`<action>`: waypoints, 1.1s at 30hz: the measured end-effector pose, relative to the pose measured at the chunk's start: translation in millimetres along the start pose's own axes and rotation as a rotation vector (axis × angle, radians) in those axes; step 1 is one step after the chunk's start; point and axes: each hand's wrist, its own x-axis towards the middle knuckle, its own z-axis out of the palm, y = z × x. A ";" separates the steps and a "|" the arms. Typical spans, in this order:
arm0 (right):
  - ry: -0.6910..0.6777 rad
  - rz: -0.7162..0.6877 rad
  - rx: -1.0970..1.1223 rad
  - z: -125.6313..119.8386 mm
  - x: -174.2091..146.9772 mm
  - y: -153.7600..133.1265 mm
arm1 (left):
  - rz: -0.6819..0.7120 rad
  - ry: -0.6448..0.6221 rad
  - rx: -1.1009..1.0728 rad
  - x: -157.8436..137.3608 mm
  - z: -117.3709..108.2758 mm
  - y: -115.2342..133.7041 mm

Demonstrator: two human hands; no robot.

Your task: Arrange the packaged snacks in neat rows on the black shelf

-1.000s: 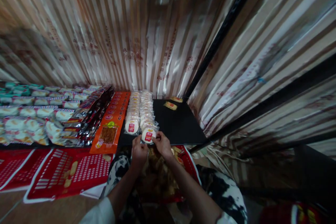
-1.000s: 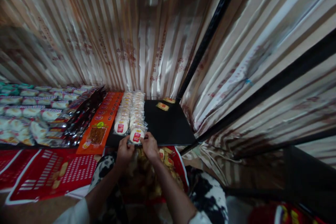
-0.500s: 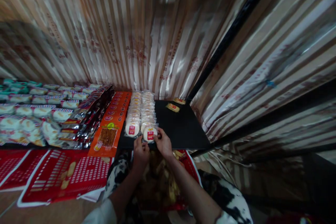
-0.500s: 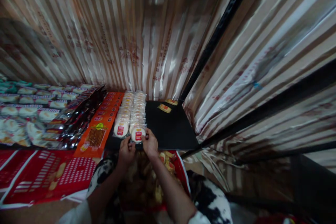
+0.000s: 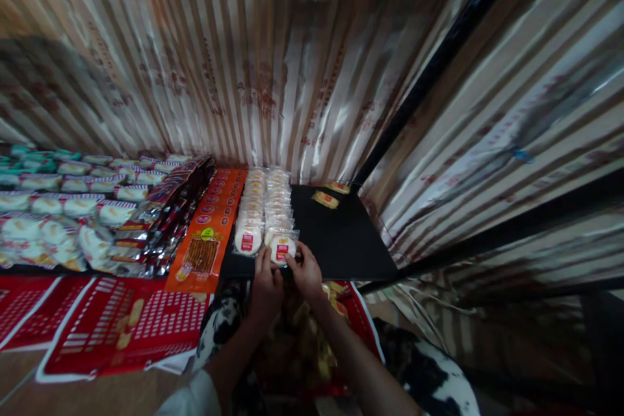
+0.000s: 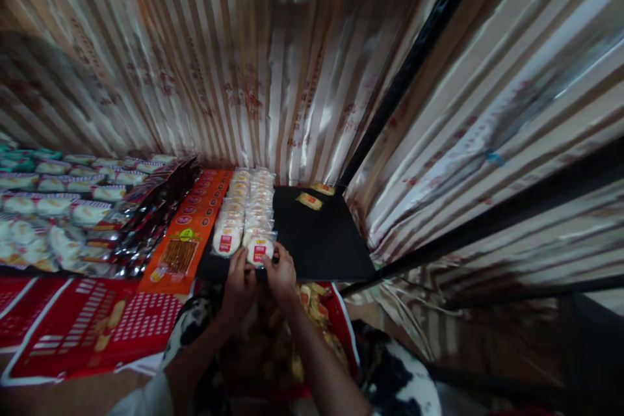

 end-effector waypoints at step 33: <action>-0.263 0.120 0.077 -5.2 -105.9 44.8 | -0.644 -0.043 -0.047 -121.0 -3.2 -6.0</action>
